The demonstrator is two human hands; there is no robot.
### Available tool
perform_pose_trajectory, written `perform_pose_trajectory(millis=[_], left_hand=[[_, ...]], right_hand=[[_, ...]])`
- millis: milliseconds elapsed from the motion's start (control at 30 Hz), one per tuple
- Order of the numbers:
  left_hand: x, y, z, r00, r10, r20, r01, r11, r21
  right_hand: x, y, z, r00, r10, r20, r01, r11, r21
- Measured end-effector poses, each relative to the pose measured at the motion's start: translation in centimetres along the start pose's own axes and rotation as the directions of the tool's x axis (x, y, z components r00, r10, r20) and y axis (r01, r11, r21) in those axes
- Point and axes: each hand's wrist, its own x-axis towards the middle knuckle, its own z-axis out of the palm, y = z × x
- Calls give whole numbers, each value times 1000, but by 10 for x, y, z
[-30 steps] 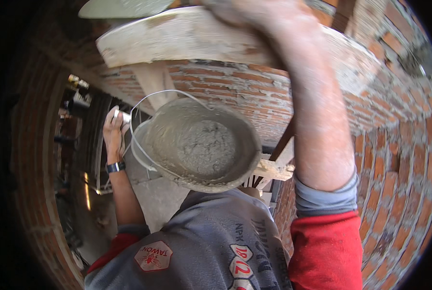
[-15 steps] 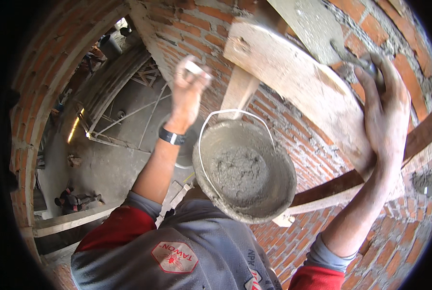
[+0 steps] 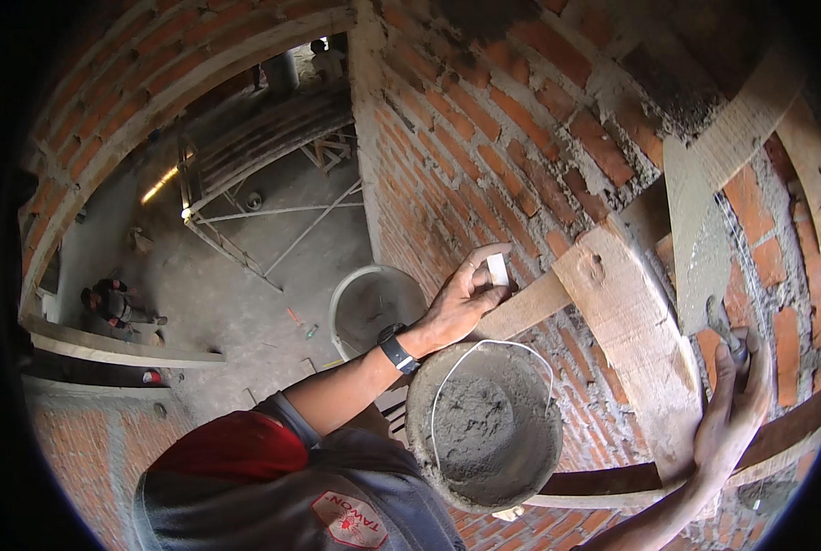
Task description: The person scoops wet cement from a bucket with a trowel and applies it to a brick wall, smoothing the surface. The person repeatedly transfers cement between buckets and continues plastering the wall.
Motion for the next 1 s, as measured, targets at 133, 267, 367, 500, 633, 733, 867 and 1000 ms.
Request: perform_pose_trajectory(millis=[133,267,367,500,633,733,867,1000], left_hand=[[15,9,-17,981,-127,-146,96,974,-206],[74,47,-37,965,-113,-236,38,953,-302],[147,90,-49,960,36,-277,-127,940,-318],[231,134,-50,949,33,-314,-198,836,-511],[276,148,-36,930,87,-356,-274,811,-517],[296,152,-29,941,116,-317,-280,794,-540],[316,156,-30,972,60,-226,-194,744,-639],[320,165,-33,967,193,-165,-254,750,-611]], right_hand=[[0,-9,0,999,-47,15,46,995,89],[1,-19,1,999,-39,25,34,988,150],[2,-21,-1,999,-43,18,41,992,117],[5,-19,-3,994,43,102,-55,992,111],[5,-21,-1,995,25,93,-44,977,211],[4,-24,0,994,51,92,-72,966,248],[5,-26,-3,996,37,82,-49,986,156],[6,-26,-4,990,74,117,-93,982,164]])
